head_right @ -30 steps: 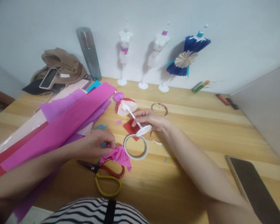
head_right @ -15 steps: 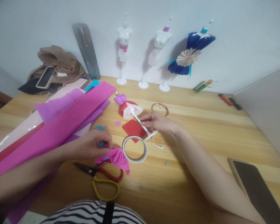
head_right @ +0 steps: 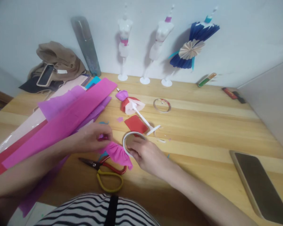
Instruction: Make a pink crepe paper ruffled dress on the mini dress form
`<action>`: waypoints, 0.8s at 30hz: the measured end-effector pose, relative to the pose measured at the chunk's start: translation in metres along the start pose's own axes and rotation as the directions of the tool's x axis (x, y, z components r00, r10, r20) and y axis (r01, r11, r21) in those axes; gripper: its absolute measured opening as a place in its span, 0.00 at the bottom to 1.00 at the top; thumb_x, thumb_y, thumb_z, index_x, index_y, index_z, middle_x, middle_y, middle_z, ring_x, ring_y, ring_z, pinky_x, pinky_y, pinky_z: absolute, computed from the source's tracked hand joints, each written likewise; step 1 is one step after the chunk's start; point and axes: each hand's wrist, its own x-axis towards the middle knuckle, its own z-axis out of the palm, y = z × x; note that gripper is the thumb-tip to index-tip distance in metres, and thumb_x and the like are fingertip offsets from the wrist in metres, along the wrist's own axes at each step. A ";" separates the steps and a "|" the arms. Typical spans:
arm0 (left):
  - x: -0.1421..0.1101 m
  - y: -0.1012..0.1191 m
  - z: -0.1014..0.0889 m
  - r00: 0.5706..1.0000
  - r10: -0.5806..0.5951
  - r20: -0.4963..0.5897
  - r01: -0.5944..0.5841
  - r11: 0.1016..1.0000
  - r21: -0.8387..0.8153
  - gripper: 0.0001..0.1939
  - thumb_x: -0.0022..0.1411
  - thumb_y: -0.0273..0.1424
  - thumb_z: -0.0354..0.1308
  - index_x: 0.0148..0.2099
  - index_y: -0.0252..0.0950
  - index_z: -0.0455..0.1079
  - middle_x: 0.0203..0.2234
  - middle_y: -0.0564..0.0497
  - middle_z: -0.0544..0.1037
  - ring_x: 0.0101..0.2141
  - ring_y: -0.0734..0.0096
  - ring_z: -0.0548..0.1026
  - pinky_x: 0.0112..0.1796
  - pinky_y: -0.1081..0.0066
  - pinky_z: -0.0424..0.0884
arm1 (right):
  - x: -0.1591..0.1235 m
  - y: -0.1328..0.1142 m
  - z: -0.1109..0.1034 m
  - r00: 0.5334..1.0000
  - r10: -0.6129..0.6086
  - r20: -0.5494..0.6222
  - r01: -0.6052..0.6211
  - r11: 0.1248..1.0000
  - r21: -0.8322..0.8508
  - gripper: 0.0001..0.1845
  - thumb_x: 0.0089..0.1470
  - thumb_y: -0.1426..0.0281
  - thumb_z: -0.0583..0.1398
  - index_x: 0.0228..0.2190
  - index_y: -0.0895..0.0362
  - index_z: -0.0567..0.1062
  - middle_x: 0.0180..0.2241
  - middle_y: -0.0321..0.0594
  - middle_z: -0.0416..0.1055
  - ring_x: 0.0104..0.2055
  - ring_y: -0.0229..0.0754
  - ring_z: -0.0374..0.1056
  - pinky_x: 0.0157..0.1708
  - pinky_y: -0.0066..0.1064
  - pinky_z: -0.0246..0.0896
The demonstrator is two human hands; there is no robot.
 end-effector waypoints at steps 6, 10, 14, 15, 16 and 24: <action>-0.001 0.002 -0.008 1.000 0.021 -0.005 -0.021 0.999 0.027 0.06 0.52 0.20 0.53 0.26 0.33 0.67 0.21 0.56 0.70 0.25 0.78 0.65 0.29 0.76 0.57 | -0.011 -0.001 0.003 0.999 0.011 0.049 -0.009 0.999 -0.050 0.07 0.60 0.74 0.58 0.34 0.57 0.77 0.34 0.46 0.75 0.37 0.47 0.70 0.35 0.35 0.64; -0.005 0.002 -0.013 0.999 0.036 -0.008 -0.036 0.999 0.041 0.05 0.53 0.21 0.53 0.27 0.33 0.68 0.22 0.56 0.71 0.26 0.78 0.65 0.29 0.75 0.57 | -0.014 -0.001 0.002 1.000 0.003 0.007 -0.003 0.999 -0.043 0.09 0.59 0.76 0.57 0.30 0.57 0.75 0.32 0.45 0.74 0.35 0.45 0.69 0.33 0.33 0.62; -0.007 0.001 -0.014 0.998 0.053 -0.018 -0.052 0.996 0.067 0.06 0.53 0.20 0.53 0.27 0.33 0.68 0.22 0.56 0.71 0.26 0.78 0.65 0.29 0.75 0.56 | -0.015 0.001 0.004 0.999 0.019 -0.029 -0.020 0.999 -0.033 0.09 0.58 0.76 0.57 0.27 0.57 0.74 0.30 0.44 0.73 0.33 0.43 0.67 0.30 0.31 0.59; -0.007 0.001 -0.014 0.998 0.060 -0.017 -0.058 0.996 0.074 0.06 0.53 0.20 0.53 0.27 0.33 0.68 0.22 0.56 0.71 0.26 0.78 0.65 0.29 0.75 0.56 | -0.016 0.001 0.004 0.999 0.028 -0.037 -0.030 0.999 -0.034 0.09 0.58 0.76 0.57 0.27 0.57 0.73 0.29 0.43 0.72 0.32 0.43 0.67 0.29 0.31 0.59; -0.006 0.001 -0.014 0.998 0.066 -0.016 -0.065 0.995 0.076 0.06 0.53 0.21 0.53 0.27 0.33 0.68 0.22 0.56 0.71 0.26 0.78 0.65 0.29 0.75 0.56 | -0.016 0.000 0.004 0.998 0.041 -0.043 -0.042 0.998 -0.037 0.10 0.58 0.76 0.57 0.26 0.57 0.73 0.29 0.43 0.72 0.31 0.42 0.67 0.28 0.30 0.58; -0.004 0.005 -0.008 0.993 0.089 -0.072 -0.090 0.996 -0.003 0.06 0.52 0.20 0.54 0.25 0.33 0.67 0.21 0.57 0.70 0.25 0.79 0.65 0.29 0.76 0.58 | -0.025 -0.017 -0.013 0.993 0.096 -0.063 -0.096 0.995 -0.010 0.09 0.54 0.76 0.56 0.24 0.55 0.69 0.26 0.42 0.71 0.29 0.44 0.67 0.27 0.32 0.58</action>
